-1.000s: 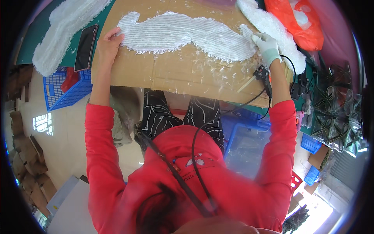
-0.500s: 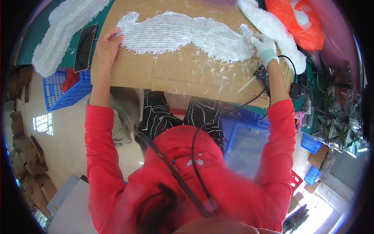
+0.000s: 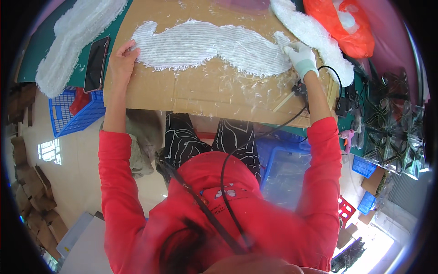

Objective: Applying hot glue and attaching white faux fur to a cardboard base to assemble craft accessories.

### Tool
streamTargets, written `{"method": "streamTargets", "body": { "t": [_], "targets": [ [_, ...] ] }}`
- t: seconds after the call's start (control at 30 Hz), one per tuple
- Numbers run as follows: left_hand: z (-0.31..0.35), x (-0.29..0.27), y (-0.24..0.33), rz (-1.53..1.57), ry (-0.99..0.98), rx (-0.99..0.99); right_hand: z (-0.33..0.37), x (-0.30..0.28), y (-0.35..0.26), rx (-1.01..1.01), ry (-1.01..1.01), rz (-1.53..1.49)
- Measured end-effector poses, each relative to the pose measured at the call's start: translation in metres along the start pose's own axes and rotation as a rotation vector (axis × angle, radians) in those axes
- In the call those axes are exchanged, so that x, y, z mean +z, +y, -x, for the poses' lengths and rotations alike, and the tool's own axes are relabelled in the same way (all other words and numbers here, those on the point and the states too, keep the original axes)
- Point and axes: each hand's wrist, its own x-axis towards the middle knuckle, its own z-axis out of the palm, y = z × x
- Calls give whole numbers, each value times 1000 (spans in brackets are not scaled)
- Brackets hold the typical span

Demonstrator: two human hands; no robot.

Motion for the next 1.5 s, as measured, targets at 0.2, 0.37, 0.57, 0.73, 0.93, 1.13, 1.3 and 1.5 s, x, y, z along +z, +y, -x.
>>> {"method": "streamTargets", "body": {
  "t": [0.2,0.37,0.57,0.73,0.93,1.13,1.3,1.5],
  "targets": [
    [2,-1,1,9,15,58,5,-5,-8,39,-38,41],
    [1,-1,-1,19,5,56,8,-4,-12,11,16,109],
    [-2,-1,-9,49,-9,73,16,-9,-24,26,-5,255],
    [-2,0,-5,44,-7,69,16,-7,-28,50,-10,410],
    [3,-5,2,-55,56,85,16,6,-30,-117,90,482],
    [11,8,21,-386,54,198,20,0,-33,-93,88,595],
    [13,1,11,-246,82,222,19,1,-37,-77,104,631],
    [11,4,10,-324,111,317,15,-1,-24,-106,121,495]
  ]
}}
